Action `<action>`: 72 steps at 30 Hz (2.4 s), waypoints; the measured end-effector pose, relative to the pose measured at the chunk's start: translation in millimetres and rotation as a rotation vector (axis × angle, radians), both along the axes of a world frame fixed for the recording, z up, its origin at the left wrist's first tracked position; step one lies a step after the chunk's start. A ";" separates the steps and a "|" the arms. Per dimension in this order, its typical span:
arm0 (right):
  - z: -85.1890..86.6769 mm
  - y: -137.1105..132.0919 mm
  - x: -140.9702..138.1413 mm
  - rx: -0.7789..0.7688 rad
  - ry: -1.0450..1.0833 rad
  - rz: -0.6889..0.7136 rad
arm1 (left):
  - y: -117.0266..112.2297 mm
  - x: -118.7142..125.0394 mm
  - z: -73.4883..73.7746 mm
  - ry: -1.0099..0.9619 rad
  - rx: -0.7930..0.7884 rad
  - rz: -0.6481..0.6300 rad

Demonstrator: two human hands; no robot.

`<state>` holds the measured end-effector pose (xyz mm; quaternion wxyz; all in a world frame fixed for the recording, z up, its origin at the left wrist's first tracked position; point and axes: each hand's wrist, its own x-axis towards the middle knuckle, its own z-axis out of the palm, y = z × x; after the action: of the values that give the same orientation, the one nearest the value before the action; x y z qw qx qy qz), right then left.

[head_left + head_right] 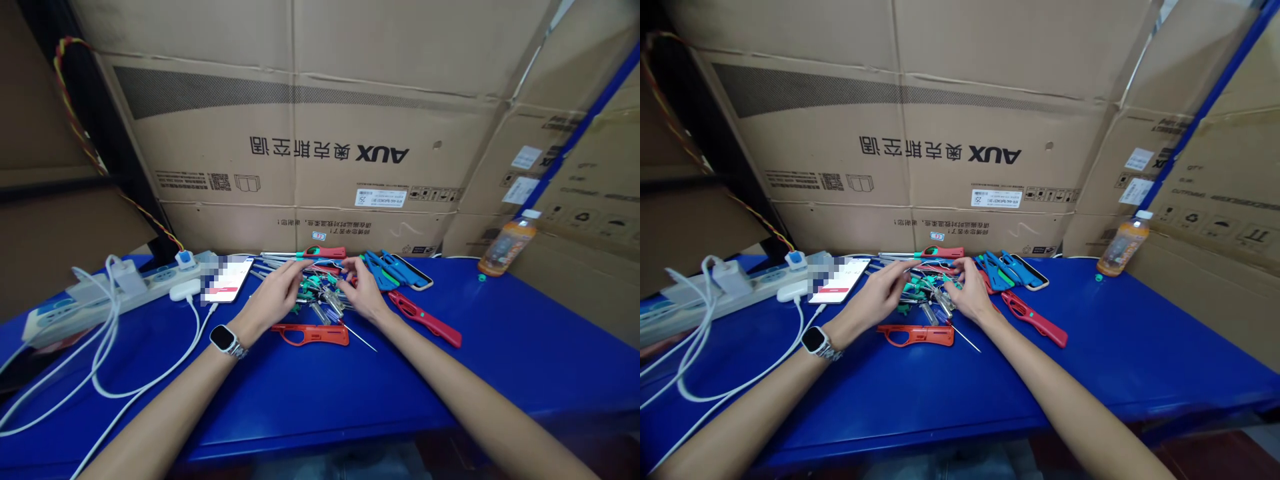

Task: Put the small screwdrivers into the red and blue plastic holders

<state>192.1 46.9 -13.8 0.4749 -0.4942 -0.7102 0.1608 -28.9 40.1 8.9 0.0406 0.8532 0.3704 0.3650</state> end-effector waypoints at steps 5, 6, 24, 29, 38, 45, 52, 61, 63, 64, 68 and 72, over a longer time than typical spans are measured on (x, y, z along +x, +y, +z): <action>7.3 -9.7 -2.6 0.072 0.042 0.152 | -9.4 -2.7 9.9 -0.049 -0.036 -0.019; 8.2 -12.5 -4.6 0.053 0.053 0.172 | -10.6 -3.1 11.0 -0.051 -0.043 -0.016; 0.9 -15.2 1.4 -0.075 0.044 0.215 | -10.8 -16.5 13.1 0.027 -0.082 0.022; 5.3 -20.6 0.2 -0.140 0.068 0.257 | -10.0 -17.3 11.9 0.021 -0.118 0.007; 7.9 -21.4 0.3 -0.166 0.037 0.272 | -12.8 -15.7 11.3 0.086 -0.213 -0.038; 9.3 -22.6 3.1 -0.192 -0.035 0.312 | -9.7 -18.2 7.3 0.092 -0.209 -0.065; 3.1 -24.0 7.9 -0.211 -0.231 0.354 | -10.6 -18.7 8.3 0.051 -0.265 -0.112; 28.2 -42.1 5.8 -0.012 -0.466 0.243 | -9.8 -18.5 9.6 0.062 -0.191 -0.194; 26.7 -41.3 3.4 0.033 -0.359 0.225 | -11.1 -17.7 9.6 0.057 -0.182 -0.194; 25.1 -40.3 1.8 0.035 -0.286 0.228 | -11.9 -17.3 9.6 0.056 -0.186 -0.190; 18.8 -36.3 -3.6 -0.023 -0.123 0.293 | -14.9 -16.0 10.2 0.070 -0.199 -0.162; 15.1 -34.3 -3.6 -0.135 -0.192 0.348 | -16.4 -16.2 11.7 0.082 -0.144 -0.161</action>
<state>188.5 12.5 1.2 0.3360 -0.4077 -0.8145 0.2397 -45.1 23.7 20.6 0.1159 0.8893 0.3274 0.2975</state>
